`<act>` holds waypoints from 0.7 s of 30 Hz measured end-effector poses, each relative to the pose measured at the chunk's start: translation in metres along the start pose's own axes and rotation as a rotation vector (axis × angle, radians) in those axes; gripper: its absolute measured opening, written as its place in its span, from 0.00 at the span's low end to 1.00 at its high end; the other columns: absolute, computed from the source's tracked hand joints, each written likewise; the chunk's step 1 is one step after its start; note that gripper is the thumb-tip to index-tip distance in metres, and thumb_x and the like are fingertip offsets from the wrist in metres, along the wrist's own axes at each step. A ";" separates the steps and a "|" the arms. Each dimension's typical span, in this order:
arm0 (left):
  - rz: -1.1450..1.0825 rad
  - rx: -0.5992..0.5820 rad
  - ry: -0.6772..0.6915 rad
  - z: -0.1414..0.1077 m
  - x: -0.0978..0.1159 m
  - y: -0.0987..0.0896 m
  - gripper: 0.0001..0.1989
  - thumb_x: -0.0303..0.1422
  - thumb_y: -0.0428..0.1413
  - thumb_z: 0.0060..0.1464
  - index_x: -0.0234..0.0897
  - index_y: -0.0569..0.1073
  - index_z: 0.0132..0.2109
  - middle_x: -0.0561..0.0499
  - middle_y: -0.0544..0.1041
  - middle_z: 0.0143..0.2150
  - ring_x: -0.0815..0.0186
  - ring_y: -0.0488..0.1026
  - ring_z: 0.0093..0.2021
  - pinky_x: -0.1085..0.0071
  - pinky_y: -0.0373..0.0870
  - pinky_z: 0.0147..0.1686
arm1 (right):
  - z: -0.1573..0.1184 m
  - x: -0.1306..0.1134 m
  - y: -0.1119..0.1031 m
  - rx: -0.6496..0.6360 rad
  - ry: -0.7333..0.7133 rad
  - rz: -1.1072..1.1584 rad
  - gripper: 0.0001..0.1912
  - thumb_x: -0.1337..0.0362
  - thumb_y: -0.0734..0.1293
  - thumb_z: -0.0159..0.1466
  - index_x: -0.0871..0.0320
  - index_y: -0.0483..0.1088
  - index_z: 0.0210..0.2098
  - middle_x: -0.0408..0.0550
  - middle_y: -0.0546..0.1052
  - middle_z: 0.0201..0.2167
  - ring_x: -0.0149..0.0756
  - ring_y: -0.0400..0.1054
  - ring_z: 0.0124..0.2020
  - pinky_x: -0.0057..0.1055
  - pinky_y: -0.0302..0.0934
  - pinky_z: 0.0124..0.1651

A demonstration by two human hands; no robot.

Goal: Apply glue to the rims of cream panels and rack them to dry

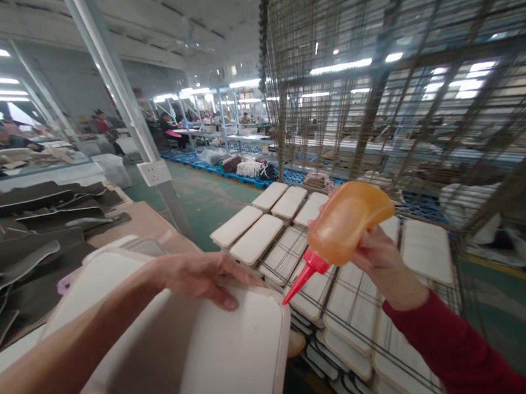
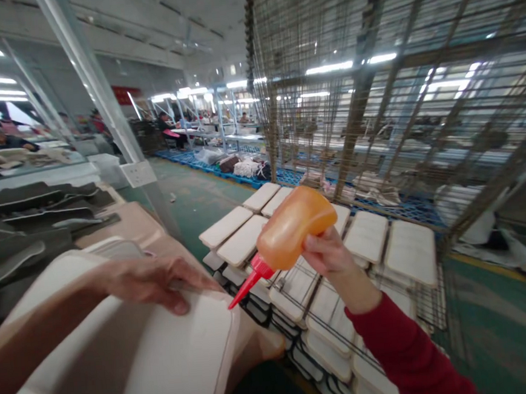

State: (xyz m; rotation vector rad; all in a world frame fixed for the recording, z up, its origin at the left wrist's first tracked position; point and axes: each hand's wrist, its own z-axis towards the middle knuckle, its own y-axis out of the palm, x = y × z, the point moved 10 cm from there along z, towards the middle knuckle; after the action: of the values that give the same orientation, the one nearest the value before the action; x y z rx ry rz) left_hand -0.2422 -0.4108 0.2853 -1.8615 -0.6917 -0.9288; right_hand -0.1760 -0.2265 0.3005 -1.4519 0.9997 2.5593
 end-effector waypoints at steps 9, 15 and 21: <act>-0.080 -0.064 -0.038 0.009 0.001 0.008 0.26 0.36 0.60 0.51 0.37 0.72 0.58 0.48 0.76 0.53 0.55 0.68 0.57 0.69 0.62 0.55 | 0.003 0.005 0.014 -0.122 0.057 0.011 0.22 0.62 0.79 0.34 0.51 0.74 0.30 0.42 0.81 0.34 0.44 0.76 0.33 0.50 0.69 0.46; -0.179 -0.099 -0.062 0.009 0.002 0.012 0.29 0.36 0.63 0.47 0.38 0.72 0.58 0.50 0.73 0.56 0.55 0.65 0.59 0.68 0.60 0.57 | 0.004 0.010 0.018 -0.141 0.075 0.057 0.25 0.64 0.79 0.34 0.50 0.74 0.33 0.42 0.81 0.33 0.44 0.76 0.32 0.48 0.71 0.42; -0.215 -0.101 -0.067 0.009 0.009 0.015 0.29 0.35 0.64 0.46 0.38 0.72 0.57 0.50 0.75 0.55 0.55 0.67 0.58 0.67 0.59 0.58 | 0.004 0.014 0.020 -0.125 0.111 0.038 0.32 0.62 0.80 0.30 0.51 0.74 0.37 0.44 0.81 0.32 0.48 0.76 0.31 0.50 0.71 0.40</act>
State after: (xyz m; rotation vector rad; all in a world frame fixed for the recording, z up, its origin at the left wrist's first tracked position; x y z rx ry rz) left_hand -0.2229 -0.4082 0.2835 -1.9411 -0.9153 -1.0589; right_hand -0.1938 -0.2435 0.3010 -1.6381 0.9027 2.6373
